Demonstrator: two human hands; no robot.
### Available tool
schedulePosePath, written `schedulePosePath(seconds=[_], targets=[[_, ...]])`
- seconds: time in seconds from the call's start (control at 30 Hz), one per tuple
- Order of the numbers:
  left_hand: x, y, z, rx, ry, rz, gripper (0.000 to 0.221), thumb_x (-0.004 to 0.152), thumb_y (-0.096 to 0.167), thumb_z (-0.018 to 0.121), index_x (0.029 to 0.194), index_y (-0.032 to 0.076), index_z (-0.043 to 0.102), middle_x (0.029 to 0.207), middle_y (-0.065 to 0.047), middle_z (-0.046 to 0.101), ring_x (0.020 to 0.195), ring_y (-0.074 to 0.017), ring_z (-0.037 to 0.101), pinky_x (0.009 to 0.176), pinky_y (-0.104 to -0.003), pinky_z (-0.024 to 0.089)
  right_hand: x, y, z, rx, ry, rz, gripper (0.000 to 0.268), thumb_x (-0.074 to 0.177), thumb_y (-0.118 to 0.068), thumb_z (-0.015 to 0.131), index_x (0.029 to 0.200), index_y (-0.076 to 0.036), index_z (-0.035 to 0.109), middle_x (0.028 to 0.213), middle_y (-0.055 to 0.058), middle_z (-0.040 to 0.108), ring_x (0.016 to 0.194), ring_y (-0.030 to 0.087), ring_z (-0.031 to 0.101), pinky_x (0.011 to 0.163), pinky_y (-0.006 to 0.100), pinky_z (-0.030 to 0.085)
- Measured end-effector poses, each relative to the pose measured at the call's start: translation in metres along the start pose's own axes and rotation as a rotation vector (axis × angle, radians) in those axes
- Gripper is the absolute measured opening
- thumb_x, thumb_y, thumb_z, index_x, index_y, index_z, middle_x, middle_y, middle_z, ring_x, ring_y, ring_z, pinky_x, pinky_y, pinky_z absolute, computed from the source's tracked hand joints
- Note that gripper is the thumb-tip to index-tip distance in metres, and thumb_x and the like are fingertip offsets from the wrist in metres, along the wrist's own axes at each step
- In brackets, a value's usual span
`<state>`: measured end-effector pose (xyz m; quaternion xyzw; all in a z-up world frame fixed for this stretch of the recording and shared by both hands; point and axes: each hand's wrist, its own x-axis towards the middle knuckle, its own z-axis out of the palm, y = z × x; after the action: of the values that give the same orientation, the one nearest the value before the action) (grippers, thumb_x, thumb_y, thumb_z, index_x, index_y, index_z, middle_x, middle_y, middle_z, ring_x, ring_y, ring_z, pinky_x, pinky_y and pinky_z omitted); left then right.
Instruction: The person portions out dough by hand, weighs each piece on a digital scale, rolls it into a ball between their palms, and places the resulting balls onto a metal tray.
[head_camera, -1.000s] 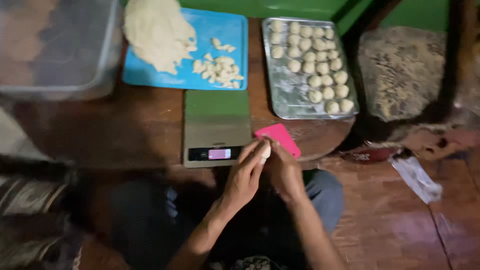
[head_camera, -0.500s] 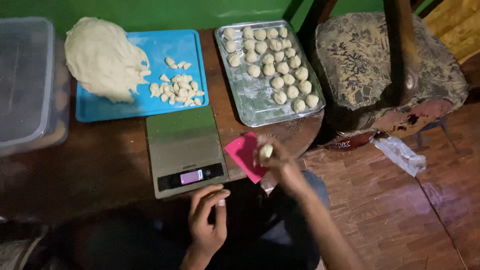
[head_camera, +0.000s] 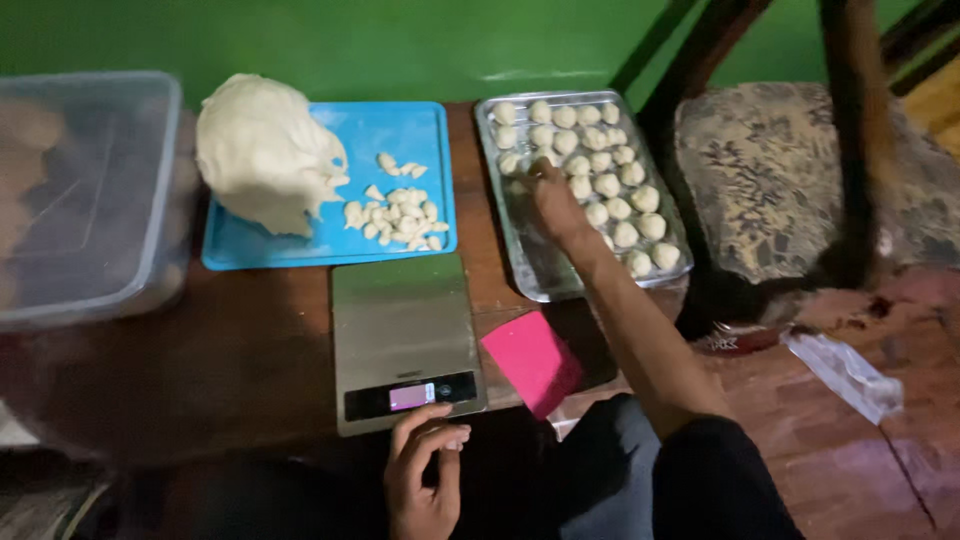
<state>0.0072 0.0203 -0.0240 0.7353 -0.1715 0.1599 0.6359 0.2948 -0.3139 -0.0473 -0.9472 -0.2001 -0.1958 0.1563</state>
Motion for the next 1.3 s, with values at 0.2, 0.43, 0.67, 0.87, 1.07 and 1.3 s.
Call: schedulePosePath(seconds=[0.2,0.43,0.67,0.87,1.07,1.3], targets=[[0.010,0.001,-0.006,-0.011,-0.035,-0.014,0.024,0.092,-0.003,0.055,0.094,0.008,0.075,0.114,-0.013,0.067,0.099,-0.0228,0.070,0.090,-0.032,0.057,-0.009,0.002,-0.010,0.211,-0.088,0.313,0.058,0.077,-0.007,0.052,0.134,0.002,0.057,0.116,0.029,0.069,0.106,0.041,0.067,0.089,0.045,0.050],[0.008,0.013,-0.018,-0.115,-0.014,0.006,0.024,0.092,-0.006,0.052,0.094,0.005,0.073,0.116,-0.015,0.064,0.075,-0.0187,0.075,0.074,-0.029,0.064,-0.004,-0.010,-0.017,-0.029,0.011,0.206,0.027,0.097,0.000,0.059,0.119,0.006,0.073,0.107,0.028,0.063,0.091,0.047,0.064,0.085,0.055,0.051],[0.002,-0.020,-0.036,-0.110,-0.034,-0.132,0.020,0.092,0.002,0.065,0.107,0.010,0.076,0.092,-0.005,0.080,0.071,-0.0128,0.078,0.072,-0.023,0.063,0.004,-0.069,-0.015,0.084,0.017,0.157,0.047,0.081,0.026,0.052,0.119,0.005,0.068,0.102,0.021,0.070,0.087,0.031,0.068,0.072,0.033,0.063],[0.087,-0.070,-0.059,0.114,-0.093,-0.269,0.011,0.093,0.016,0.070,0.093,0.010,0.079,0.063,-0.007,0.076,0.049,-0.0152,0.070,0.048,-0.026,0.056,0.060,-0.153,0.038,0.356,0.017,-0.215,0.039,0.088,0.005,0.057,0.126,0.005,0.062,0.130,0.025,0.062,0.123,0.046,0.056,0.103,0.055,0.047],[0.276,-0.134,-0.082,0.901,-0.028,0.449,0.032,0.108,0.014,0.051,0.138,0.005,0.058,0.123,-0.011,0.065,0.116,-0.0272,0.059,0.104,-0.041,0.040,0.157,-0.193,0.094,0.098,-0.196,-0.254,0.065,0.092,0.000,0.057,0.154,0.000,0.039,0.160,0.025,0.036,0.144,0.046,0.039,0.119,0.051,0.040],[0.337,-0.208,-0.091,1.349,-0.206,0.650,0.060,0.094,0.026,0.050,0.151,0.006,0.051,0.159,-0.010,0.048,0.152,-0.0232,0.035,0.131,-0.049,0.012,0.187,-0.180,0.146,0.055,-0.149,-0.266,0.067,0.092,-0.010,0.065,0.154,-0.003,0.040,0.155,0.016,0.046,0.140,0.039,0.048,0.107,0.041,0.053]])
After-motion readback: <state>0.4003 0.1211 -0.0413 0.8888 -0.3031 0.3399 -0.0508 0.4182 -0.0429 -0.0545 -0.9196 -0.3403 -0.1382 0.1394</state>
